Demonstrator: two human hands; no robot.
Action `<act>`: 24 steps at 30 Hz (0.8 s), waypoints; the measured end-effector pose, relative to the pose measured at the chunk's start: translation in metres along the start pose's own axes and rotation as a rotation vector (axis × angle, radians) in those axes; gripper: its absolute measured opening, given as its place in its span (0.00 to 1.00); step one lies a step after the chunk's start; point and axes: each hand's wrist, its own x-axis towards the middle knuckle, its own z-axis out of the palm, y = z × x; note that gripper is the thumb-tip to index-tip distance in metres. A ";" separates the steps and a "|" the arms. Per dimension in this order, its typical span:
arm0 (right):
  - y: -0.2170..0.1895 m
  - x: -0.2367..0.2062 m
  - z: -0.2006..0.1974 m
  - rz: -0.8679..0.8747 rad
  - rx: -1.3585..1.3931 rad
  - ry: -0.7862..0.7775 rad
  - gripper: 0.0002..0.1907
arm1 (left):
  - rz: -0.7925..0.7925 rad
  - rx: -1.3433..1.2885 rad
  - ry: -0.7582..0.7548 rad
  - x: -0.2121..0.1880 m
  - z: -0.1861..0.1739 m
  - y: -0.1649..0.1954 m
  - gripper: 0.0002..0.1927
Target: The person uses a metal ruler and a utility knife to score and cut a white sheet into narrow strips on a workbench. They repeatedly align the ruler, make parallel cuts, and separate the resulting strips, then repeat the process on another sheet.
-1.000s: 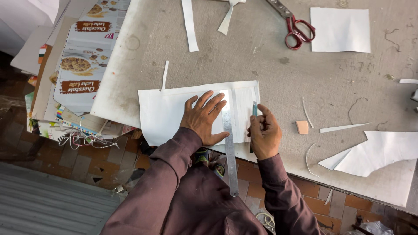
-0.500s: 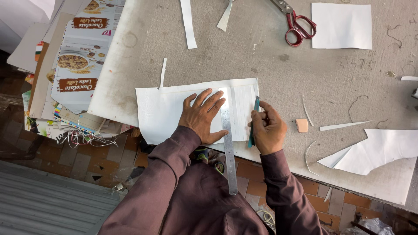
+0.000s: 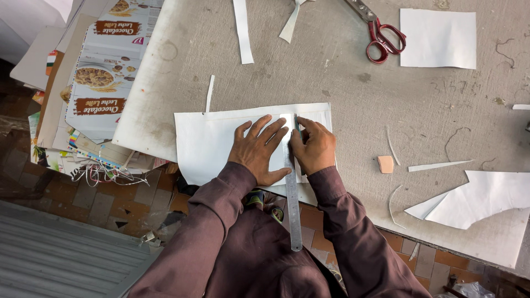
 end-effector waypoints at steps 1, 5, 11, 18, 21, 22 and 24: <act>0.000 0.000 0.000 -0.013 0.011 -0.004 0.17 | 0.000 0.002 -0.005 0.000 0.000 0.000 0.54; -0.001 0.002 0.000 -0.031 0.012 -0.025 0.17 | -0.010 0.012 -0.038 0.000 -0.001 0.000 0.54; -0.003 0.005 0.003 -0.049 -0.029 -0.025 0.16 | -0.013 0.010 -0.055 0.002 -0.002 -0.001 0.54; 0.000 0.009 0.010 -0.147 -0.125 0.000 0.13 | -0.020 0.033 -0.065 0.001 -0.002 -0.001 0.56; -0.002 0.010 0.014 -0.209 -0.209 0.018 0.10 | -0.021 0.024 -0.054 -0.001 -0.004 0.001 0.57; -0.001 0.009 0.013 -0.196 -0.221 -0.002 0.10 | -0.018 0.020 -0.045 0.000 -0.005 0.001 0.57; -0.002 0.005 0.013 -0.175 -0.240 -0.040 0.09 | -0.015 0.003 -0.052 0.001 -0.006 0.001 0.57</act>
